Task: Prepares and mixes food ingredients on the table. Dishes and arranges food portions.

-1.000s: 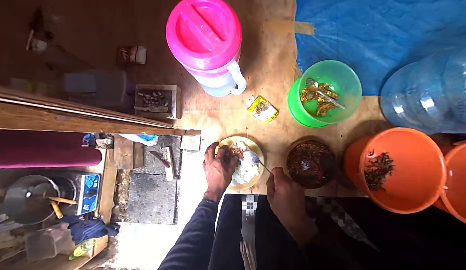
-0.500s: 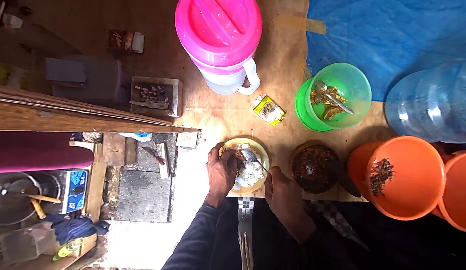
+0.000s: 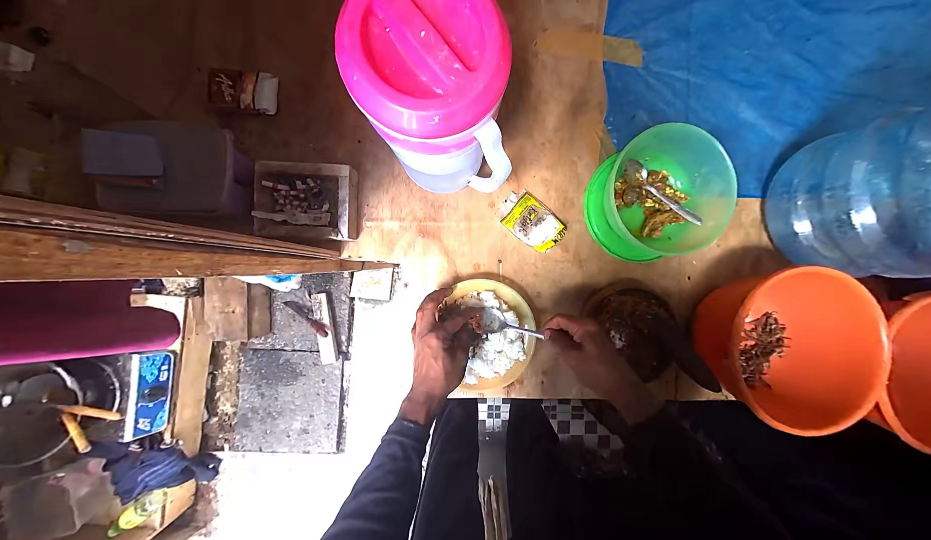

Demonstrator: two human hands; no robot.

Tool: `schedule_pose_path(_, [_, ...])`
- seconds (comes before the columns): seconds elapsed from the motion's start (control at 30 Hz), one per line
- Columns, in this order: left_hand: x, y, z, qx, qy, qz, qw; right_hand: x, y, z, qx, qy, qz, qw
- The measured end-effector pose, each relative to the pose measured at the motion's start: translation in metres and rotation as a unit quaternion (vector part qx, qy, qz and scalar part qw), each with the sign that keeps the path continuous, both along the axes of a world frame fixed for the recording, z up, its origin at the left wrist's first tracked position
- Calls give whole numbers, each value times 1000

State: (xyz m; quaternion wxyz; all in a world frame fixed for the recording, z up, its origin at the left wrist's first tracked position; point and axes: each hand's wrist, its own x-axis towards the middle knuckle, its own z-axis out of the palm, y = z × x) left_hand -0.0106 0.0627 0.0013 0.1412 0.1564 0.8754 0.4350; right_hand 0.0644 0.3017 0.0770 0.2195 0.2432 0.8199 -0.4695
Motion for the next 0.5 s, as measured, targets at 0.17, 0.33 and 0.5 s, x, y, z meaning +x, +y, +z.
schedule_pose_path(0.17, [2,1,7,14,-1,-16,1000,17,18,-13,-127,-28,-84,988])
schedule_pose_path(0.33, [4,-4,11,65,-17,5,998,34,25,-8,-198,-29,-164,966])
schedule_pose_path(0.5, [5,-4,14,67,-31,17,997,55,36,7,-205,-16,-214,955])
